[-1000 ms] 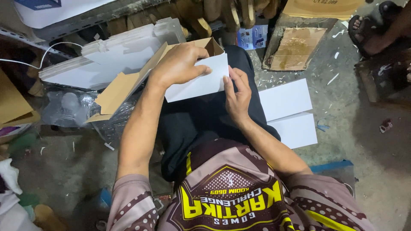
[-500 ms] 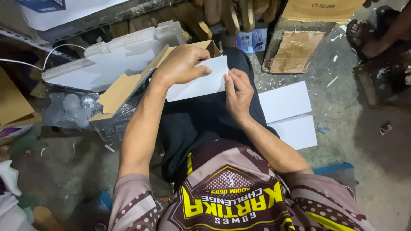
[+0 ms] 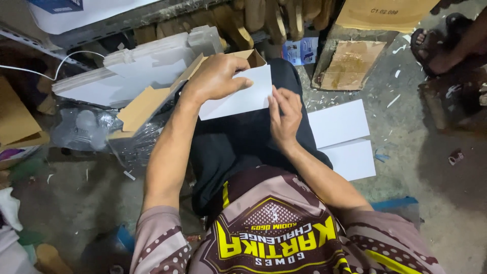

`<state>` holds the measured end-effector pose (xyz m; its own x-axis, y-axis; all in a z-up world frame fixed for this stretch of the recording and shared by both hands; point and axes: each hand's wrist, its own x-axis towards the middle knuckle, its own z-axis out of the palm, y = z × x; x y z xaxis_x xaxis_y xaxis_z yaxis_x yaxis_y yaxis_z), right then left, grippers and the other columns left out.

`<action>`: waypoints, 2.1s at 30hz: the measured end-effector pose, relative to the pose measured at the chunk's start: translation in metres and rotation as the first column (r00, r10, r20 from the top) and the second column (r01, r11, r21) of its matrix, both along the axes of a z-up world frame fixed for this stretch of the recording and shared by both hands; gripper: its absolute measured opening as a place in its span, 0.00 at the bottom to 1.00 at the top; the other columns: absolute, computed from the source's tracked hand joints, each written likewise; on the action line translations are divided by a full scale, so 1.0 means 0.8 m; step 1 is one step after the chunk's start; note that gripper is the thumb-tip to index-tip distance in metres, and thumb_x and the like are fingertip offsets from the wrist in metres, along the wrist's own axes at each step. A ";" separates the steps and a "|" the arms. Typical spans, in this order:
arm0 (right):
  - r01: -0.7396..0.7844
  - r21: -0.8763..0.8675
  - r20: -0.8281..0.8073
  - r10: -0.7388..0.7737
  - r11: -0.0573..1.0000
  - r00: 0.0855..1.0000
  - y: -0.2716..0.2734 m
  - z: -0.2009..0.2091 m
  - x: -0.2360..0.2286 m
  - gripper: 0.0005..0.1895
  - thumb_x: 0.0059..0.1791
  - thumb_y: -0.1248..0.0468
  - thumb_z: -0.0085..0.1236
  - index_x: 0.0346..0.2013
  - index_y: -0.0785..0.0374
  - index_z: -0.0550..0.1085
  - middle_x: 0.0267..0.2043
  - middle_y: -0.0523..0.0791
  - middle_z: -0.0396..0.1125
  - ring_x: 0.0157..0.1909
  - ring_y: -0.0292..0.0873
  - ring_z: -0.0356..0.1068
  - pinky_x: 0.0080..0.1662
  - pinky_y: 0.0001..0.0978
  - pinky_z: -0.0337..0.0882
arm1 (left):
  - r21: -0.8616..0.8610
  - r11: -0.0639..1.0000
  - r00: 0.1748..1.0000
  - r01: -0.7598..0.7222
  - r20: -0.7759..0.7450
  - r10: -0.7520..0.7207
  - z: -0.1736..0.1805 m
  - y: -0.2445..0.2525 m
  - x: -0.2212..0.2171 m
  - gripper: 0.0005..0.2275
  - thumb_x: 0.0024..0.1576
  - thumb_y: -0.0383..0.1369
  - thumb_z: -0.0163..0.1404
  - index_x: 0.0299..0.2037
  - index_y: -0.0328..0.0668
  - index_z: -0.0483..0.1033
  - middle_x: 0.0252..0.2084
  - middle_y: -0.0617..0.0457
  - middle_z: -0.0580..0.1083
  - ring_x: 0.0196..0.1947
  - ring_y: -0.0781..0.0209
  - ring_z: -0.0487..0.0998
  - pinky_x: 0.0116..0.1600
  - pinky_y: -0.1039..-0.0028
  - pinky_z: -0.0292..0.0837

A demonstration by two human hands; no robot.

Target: The person assembles a flat cardboard box by folding and interlocking its flaps and tabs. They then insert a white rectangular insert into the box and adjust it to fit.

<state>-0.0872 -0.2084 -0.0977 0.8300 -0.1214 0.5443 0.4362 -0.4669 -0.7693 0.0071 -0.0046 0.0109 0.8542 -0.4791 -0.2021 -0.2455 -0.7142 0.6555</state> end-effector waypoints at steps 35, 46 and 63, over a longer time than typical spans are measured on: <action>-0.596 -0.328 0.020 0.637 0.732 0.771 -0.019 0.080 0.125 0.09 0.60 0.72 0.56 0.51 0.71 0.81 0.31 0.51 0.64 0.34 0.54 0.65 0.41 0.43 0.68 | -0.502 0.634 0.254 -0.589 0.630 0.734 -0.085 -0.018 -0.205 0.11 0.61 0.28 0.54 0.52 0.37 0.78 0.51 0.47 0.73 0.50 0.48 0.75 0.53 0.61 0.71; -0.612 -0.278 0.003 0.638 0.740 0.770 -0.025 0.086 0.119 0.09 0.60 0.74 0.55 0.53 0.75 0.81 0.30 0.54 0.64 0.34 0.57 0.65 0.40 0.43 0.66 | -0.420 0.578 0.280 -0.699 0.583 0.763 -0.094 -0.023 -0.175 0.19 0.62 0.32 0.53 0.63 0.36 0.70 0.57 0.44 0.70 0.52 0.44 0.73 0.50 0.58 0.68; -0.612 -0.242 -0.022 0.626 0.753 0.779 -0.027 0.083 0.118 0.09 0.60 0.75 0.54 0.52 0.74 0.81 0.31 0.53 0.65 0.34 0.57 0.64 0.41 0.44 0.65 | -0.665 0.314 0.265 -0.678 0.177 0.948 -0.122 -0.021 -0.153 0.09 0.60 0.34 0.59 0.47 0.38 0.81 0.43 0.49 0.77 0.41 0.52 0.82 0.43 0.71 0.78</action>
<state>0.0073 -0.2302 -0.0315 0.6479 0.5382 0.5390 0.7293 -0.2341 -0.6429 -0.1157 -0.0210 -0.0867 0.6897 0.6480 0.3232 -0.0306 -0.4198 0.9071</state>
